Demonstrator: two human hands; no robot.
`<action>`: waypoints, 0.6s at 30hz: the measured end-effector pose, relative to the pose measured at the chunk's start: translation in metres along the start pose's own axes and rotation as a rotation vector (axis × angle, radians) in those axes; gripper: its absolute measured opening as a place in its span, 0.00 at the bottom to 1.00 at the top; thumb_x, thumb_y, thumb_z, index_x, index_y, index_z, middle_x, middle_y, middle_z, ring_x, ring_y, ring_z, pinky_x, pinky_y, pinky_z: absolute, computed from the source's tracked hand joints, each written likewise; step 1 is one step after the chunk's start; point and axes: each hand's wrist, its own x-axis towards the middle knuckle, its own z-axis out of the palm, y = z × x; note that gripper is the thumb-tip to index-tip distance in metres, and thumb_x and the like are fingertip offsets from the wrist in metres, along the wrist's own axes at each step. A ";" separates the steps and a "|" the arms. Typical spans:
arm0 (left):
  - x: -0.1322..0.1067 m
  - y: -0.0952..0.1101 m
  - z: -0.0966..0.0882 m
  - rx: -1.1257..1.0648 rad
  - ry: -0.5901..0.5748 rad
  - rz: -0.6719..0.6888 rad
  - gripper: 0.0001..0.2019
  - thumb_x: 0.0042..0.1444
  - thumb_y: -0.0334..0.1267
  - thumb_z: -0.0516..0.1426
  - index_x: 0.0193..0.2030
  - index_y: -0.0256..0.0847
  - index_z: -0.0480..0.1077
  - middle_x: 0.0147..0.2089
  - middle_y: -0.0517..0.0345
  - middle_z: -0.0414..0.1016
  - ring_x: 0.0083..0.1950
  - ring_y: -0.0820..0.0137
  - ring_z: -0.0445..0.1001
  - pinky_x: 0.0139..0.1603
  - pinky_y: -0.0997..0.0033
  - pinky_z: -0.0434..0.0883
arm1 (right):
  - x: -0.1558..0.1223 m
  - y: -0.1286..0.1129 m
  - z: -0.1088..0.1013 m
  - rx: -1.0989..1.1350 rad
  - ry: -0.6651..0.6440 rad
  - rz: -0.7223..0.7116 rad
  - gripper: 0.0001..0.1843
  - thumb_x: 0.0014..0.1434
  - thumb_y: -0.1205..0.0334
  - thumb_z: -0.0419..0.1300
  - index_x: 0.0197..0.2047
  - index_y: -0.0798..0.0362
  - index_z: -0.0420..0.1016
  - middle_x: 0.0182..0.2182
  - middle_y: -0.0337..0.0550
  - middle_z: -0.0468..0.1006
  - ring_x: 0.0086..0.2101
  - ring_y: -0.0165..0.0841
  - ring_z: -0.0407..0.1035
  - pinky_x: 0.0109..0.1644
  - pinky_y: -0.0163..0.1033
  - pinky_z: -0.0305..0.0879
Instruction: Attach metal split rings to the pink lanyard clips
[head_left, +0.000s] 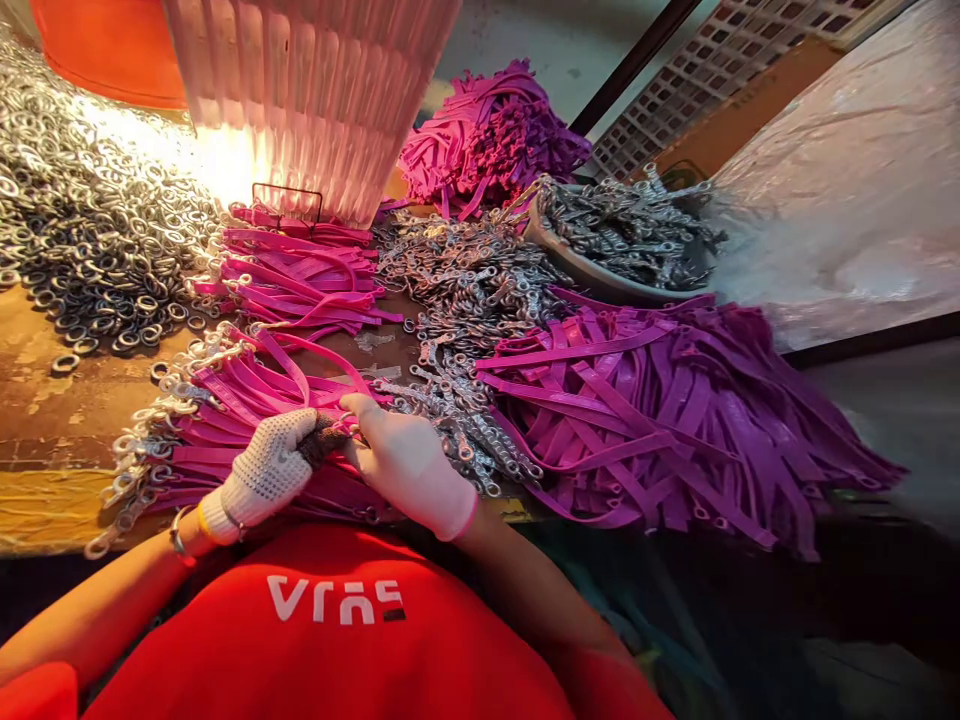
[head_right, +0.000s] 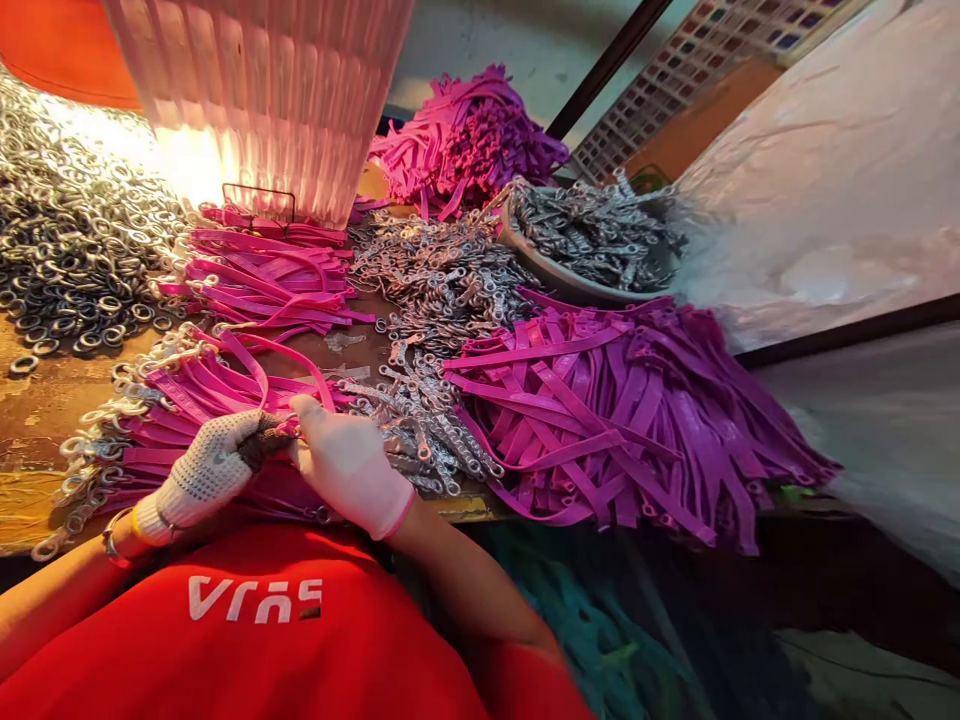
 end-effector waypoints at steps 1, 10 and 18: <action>-0.002 -0.003 0.003 0.022 0.013 0.013 0.12 0.65 0.40 0.55 0.33 0.37 0.75 0.31 0.56 0.78 0.32 0.70 0.72 0.33 0.74 0.66 | 0.001 0.000 0.001 -0.013 -0.013 0.002 0.18 0.67 0.61 0.57 0.58 0.56 0.69 0.33 0.44 0.83 0.35 0.38 0.78 0.33 0.37 0.59; -0.006 -0.010 0.002 0.124 -0.033 0.094 0.09 0.61 0.33 0.53 0.33 0.38 0.73 0.30 0.55 0.78 0.31 0.69 0.74 0.33 0.73 0.67 | -0.002 -0.002 0.018 -0.206 -0.026 -0.183 0.11 0.70 0.61 0.49 0.42 0.58 0.69 0.25 0.51 0.78 0.27 0.41 0.76 0.26 0.39 0.50; 0.011 -0.005 -0.014 0.182 -0.137 0.121 0.08 0.56 0.31 0.52 0.32 0.40 0.73 0.31 0.55 0.78 0.32 0.66 0.74 0.33 0.71 0.66 | 0.008 -0.001 0.017 -0.182 -0.039 -0.170 0.13 0.71 0.59 0.50 0.42 0.57 0.71 0.27 0.50 0.79 0.29 0.39 0.76 0.27 0.37 0.50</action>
